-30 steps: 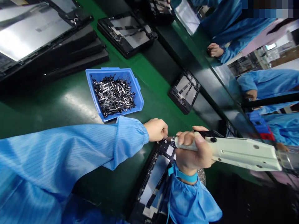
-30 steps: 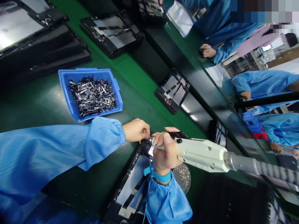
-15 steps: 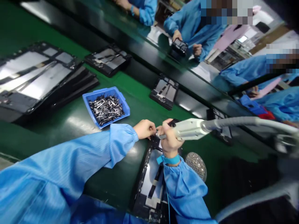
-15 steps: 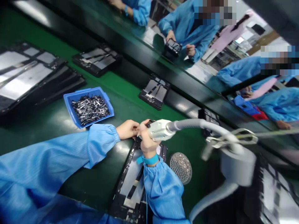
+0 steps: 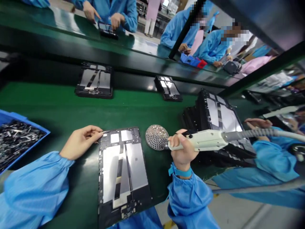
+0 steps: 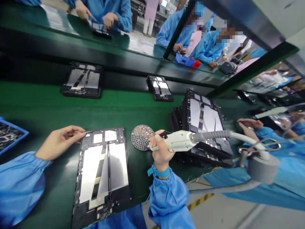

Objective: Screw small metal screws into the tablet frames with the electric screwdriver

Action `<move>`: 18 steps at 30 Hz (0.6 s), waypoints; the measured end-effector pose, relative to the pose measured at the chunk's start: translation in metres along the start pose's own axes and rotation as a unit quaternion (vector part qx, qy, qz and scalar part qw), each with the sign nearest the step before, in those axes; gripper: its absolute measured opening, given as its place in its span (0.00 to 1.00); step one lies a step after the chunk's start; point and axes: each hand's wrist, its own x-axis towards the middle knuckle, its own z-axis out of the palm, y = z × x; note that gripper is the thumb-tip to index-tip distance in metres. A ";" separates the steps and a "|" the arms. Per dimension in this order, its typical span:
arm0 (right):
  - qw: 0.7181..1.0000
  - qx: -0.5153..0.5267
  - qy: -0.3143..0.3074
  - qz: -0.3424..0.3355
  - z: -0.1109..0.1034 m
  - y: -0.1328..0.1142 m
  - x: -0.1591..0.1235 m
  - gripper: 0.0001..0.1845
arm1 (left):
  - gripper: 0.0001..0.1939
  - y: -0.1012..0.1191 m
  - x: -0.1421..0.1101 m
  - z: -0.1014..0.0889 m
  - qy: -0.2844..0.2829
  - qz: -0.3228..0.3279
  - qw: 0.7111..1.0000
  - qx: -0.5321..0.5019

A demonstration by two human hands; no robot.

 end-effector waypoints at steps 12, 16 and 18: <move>1.000 -0.011 0.020 -0.010 -0.003 0.024 0.005 0.07 | 0.17 0.010 -0.004 0.005 0.048 -0.038 0.996 0.059; 1.000 -0.012 0.012 -0.009 -0.002 0.025 0.005 0.06 | 0.17 0.009 -0.003 0.005 0.049 -0.043 0.997 0.050; 1.000 -0.011 0.009 -0.006 -0.002 0.025 0.005 0.05 | 0.18 0.008 -0.002 0.004 0.028 -0.051 0.997 0.057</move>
